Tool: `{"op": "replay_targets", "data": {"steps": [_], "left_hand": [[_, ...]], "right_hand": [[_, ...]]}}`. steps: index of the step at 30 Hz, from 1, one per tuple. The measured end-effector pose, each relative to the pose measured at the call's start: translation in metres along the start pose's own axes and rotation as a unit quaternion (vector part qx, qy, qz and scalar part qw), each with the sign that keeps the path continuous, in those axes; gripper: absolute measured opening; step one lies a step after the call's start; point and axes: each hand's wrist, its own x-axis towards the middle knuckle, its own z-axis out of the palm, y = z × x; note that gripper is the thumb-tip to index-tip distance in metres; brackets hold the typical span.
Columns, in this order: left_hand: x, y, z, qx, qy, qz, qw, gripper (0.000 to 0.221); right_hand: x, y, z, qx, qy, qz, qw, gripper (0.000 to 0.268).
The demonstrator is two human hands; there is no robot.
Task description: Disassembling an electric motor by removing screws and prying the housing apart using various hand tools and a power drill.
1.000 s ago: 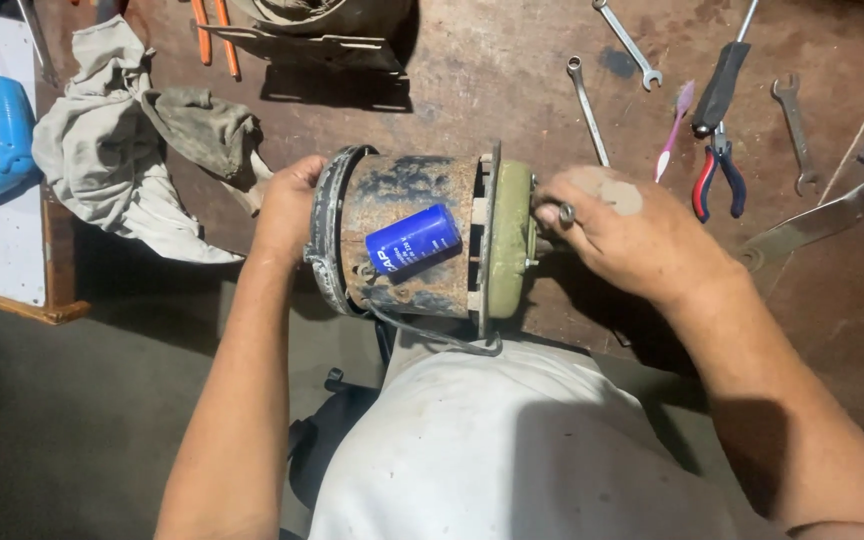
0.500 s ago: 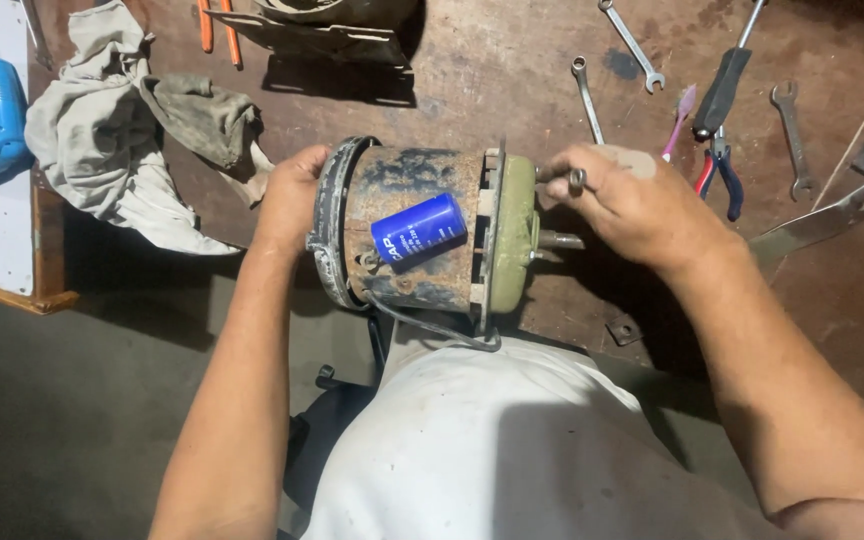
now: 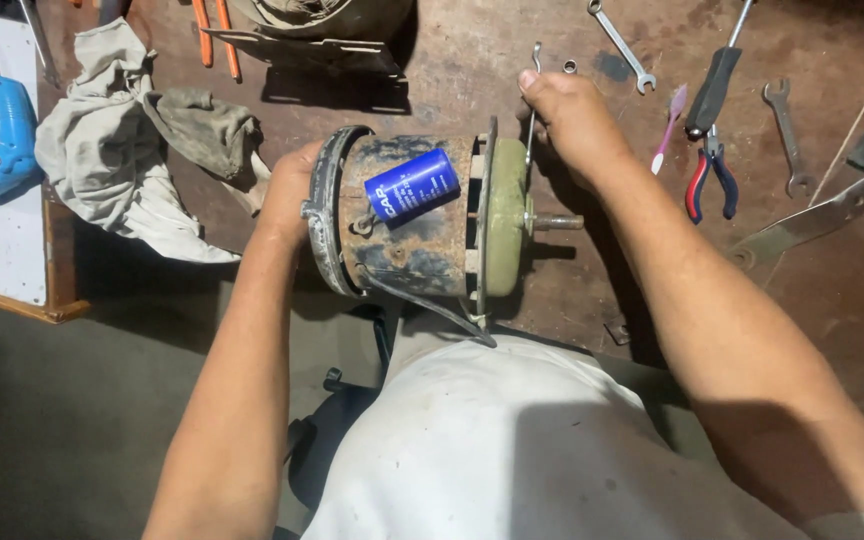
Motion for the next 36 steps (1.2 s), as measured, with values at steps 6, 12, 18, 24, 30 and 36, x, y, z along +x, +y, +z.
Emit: {"op": "replay_targets", "data": {"steps": [6,12,18,24,30,36], "left_hand": [[0.000,0.011,-0.006,0.054,-0.022,0.013,0.998,0.028],[-0.009,0.001,-0.008,0.068,0.001,-0.029,0.997,0.015],[0.007,-0.049,-0.010,0.039,0.011,0.060,0.997,0.015],[0.007,-0.065,0.002,-0.034,-0.014,0.056,0.998,0.005],[-0.012,-0.085,-0.032,-0.052,-0.028,0.110,0.992,0.028],[-0.029,-0.110,-0.082,-0.049,-0.036,-0.003,0.998,0.024]], "right_hand": [[-0.032,-0.013,-0.009,-0.062,0.068,0.003,0.996,0.057],[-0.050,-0.019,-0.024,0.094,0.136,0.032,0.986,0.048],[-0.146,-0.047,0.000,-0.206,0.101,0.053,0.972,0.038],[-0.170,0.018,0.035,-0.265,0.192,0.030,0.945,0.042],[-0.163,0.035,0.041,-0.252,0.256,0.062,0.931,0.043],[-0.162,0.056,0.036,-0.258,0.308,0.097,0.911,0.045]]}}
